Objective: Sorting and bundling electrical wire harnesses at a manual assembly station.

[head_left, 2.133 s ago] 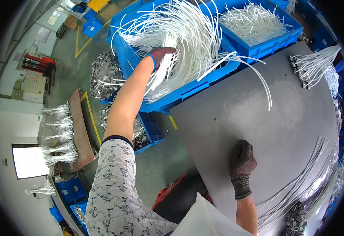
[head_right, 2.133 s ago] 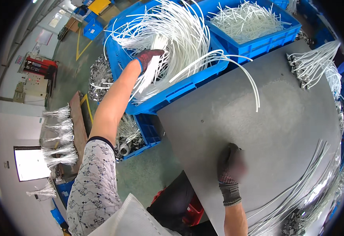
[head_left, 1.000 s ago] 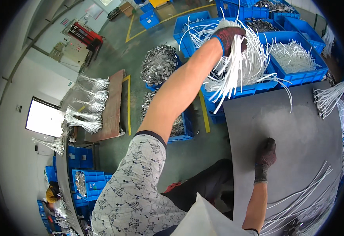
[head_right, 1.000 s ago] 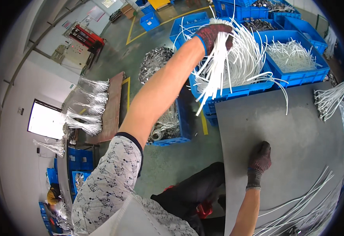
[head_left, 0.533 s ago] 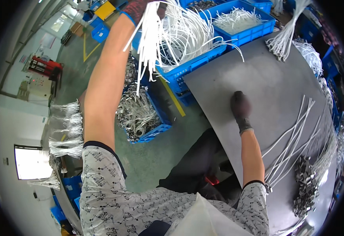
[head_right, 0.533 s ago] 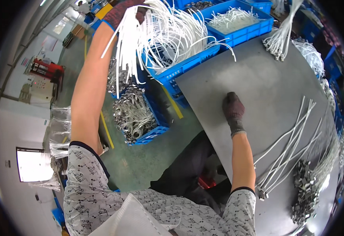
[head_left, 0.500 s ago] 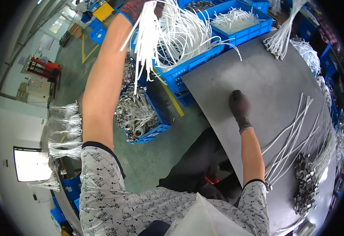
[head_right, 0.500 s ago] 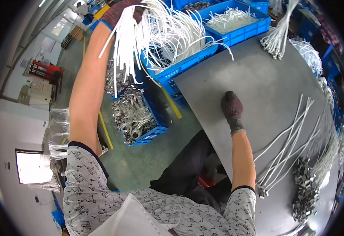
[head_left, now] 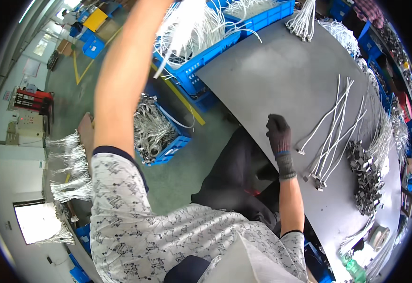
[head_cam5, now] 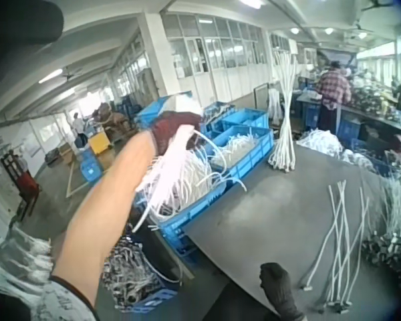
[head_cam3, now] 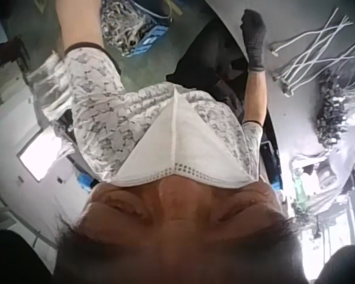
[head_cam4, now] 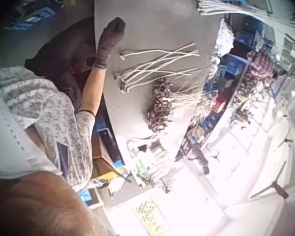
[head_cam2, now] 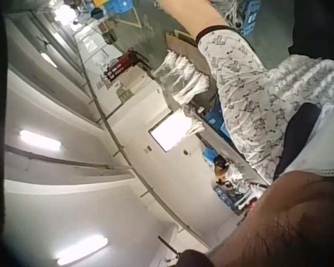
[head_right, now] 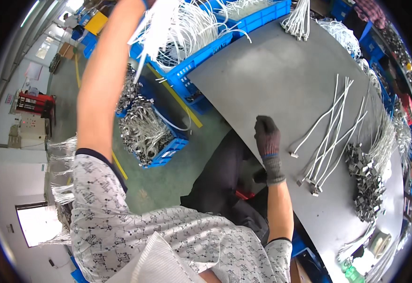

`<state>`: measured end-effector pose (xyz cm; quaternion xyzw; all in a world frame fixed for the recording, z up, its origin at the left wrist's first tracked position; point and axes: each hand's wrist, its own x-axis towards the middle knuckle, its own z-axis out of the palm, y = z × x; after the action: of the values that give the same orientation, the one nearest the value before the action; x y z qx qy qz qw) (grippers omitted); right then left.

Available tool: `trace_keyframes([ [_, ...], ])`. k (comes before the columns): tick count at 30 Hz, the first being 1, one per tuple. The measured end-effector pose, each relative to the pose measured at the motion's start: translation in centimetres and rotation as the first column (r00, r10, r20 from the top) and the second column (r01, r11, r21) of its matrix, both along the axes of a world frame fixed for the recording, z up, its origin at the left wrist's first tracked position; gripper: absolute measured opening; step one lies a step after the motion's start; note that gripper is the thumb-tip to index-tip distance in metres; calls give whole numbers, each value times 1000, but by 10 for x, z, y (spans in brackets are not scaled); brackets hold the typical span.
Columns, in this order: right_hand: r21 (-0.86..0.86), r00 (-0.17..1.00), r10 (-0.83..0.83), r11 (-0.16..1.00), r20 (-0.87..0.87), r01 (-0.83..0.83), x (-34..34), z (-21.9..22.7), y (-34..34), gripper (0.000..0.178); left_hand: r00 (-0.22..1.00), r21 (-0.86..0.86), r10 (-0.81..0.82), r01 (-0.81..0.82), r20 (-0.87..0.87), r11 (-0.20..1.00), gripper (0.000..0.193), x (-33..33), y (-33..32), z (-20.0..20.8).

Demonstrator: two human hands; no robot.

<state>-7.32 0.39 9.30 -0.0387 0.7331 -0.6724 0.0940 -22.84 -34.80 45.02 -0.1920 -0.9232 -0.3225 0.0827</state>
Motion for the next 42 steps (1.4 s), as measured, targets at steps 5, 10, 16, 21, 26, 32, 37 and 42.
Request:
trace_keyframes([
  [5, 147, 997, -36, 988, -66, 46, 79, 0, 51, 20, 1000, 7, 8, -8, 22, 1000, 32, 19, 140, -102],
  [10, 239, 977, -137, 955, -163, 174, 148, -1, 124, 19, 855, 144, -111, 43, 506, 989, 44, 58, 287, -267],
  [16, 336, 862, -467, 858, 196, 388, 231, 27, 193, 18, 798, -254, -151, 356, 583, 899, 33, 113, 378, -392],
  [21, 570, 896, -318, 692, -310, 443, 280, -4, 239, 19, 875, -290, -154, 311, 459, 905, 41, 76, 382, -394],
  [26, 574, 900, -304, 694, -313, 435, 282, -11, 233, 14, 949, -429, 123, 14, 290, 903, 41, 5, 313, -398],
  [32, 351, 867, -468, 851, 170, 390, 260, -3, 194, 21, 961, -409, 177, -251, -210, 878, 54, 70, 282, -391],
  [37, 450, 978, -183, 868, -100, 208, 232, -37, 178, 22, 854, 348, 427, -319, -296, 881, 37, 229, 209, -366],
  [42, 547, 964, 184, 836, -194, -49, 205, -10, 127, 22, 512, 312, 713, -858, 478, 407, 24, 421, 64, -489],
])
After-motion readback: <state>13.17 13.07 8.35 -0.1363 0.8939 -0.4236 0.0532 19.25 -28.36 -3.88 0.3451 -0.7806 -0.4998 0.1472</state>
